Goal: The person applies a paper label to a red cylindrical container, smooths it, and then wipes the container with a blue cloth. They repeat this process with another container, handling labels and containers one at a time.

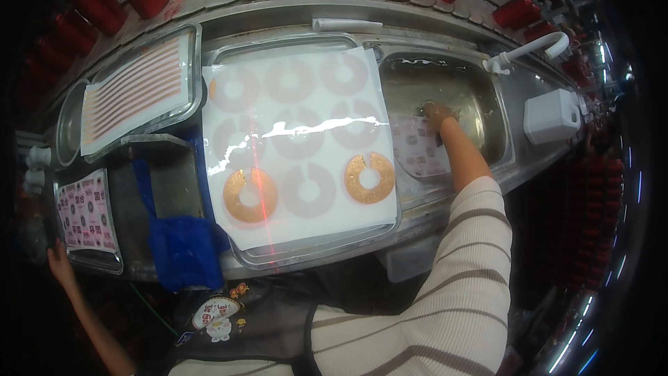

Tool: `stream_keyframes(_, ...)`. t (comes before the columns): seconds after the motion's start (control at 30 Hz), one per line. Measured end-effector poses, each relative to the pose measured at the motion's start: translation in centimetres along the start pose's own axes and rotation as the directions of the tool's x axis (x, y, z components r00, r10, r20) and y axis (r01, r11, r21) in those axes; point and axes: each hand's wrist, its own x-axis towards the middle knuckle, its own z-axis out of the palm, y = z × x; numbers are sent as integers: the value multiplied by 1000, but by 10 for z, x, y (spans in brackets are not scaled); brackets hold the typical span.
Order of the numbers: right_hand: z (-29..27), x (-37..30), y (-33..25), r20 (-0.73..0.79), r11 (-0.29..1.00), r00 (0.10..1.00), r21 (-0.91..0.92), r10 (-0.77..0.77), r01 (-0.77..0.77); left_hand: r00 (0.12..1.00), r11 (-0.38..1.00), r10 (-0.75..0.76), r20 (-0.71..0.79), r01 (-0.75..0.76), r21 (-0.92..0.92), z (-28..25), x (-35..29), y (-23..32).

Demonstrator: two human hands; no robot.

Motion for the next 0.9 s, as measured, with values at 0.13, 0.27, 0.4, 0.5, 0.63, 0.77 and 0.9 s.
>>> stream_keyframes(0.13,26,10,16,-35,993,995,-78,-89,86,998,998,35,45,-32,-50,15,4,7)
stream_keyframes(0.27,40,14,40,-130,986,978,-38,-163,159,996,991,61,59,-54,-124,28,1,20)
stream_keyframes(0.4,28,4,42,-265,994,958,-15,-111,111,996,985,60,66,-48,-168,38,-9,48)
stream_keyframes(0.5,16,-6,51,-410,969,894,82,-181,233,996,984,68,63,-56,-172,43,-8,62)
stream_keyframes(0.63,0,-20,58,-629,901,758,209,-174,380,991,977,91,96,-70,-201,51,-4,66)
stream_keyframes(0.77,-24,-38,66,-709,901,704,291,-22,321,989,972,105,108,-79,-221,76,-19,116)
stream_keyframes(0.9,-72,-69,57,-718,903,692,345,78,257,978,952,178,106,-144,-271,81,-19,132)
